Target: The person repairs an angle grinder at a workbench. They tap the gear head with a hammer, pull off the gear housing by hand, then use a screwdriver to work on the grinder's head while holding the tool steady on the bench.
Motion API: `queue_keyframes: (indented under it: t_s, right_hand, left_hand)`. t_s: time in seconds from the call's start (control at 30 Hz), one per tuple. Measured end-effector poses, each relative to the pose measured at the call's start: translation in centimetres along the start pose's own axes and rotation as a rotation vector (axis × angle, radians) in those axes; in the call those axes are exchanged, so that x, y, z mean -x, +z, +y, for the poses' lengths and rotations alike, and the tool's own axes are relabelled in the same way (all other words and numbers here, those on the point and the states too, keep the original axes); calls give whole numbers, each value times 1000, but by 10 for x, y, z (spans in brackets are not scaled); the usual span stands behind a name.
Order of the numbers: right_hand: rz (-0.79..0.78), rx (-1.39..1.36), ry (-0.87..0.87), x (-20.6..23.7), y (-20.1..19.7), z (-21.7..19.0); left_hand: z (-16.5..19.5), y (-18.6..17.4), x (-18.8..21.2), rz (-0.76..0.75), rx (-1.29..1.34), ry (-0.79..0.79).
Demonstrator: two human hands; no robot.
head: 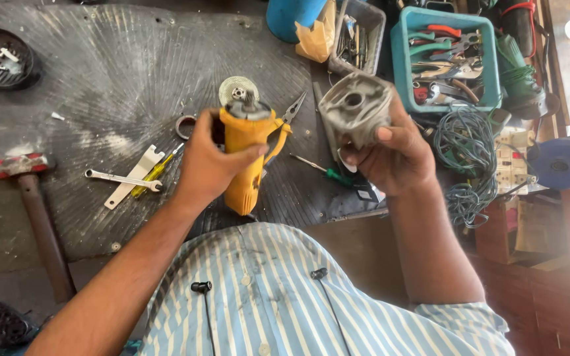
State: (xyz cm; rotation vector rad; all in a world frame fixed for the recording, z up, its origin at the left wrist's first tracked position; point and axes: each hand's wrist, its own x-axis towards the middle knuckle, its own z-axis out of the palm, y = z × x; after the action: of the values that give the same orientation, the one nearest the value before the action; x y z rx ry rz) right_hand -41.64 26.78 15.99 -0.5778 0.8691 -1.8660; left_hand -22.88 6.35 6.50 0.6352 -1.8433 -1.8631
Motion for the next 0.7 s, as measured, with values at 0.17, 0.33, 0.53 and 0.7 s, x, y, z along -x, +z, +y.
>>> queue_keyframes:
  t_s: [0.17, 0.33, 0.53, 0.7]
  right_hand:
    - [161, 212, 4, 0, -2, -11]
    - [310, 766, -165, 4, 0, -6]
    - [96, 1353, -294, 11, 47, -34]
    - [-204, 1700, -177, 8, 89, -60]
  left_hand:
    - [-5, 10, -12, 204, -174, -90]
    - [-1, 10, -6, 203, -150, -40]
    - [29, 8, 23, -20, -29, 130]
    - [49, 22, 44, -136, -204, 178]
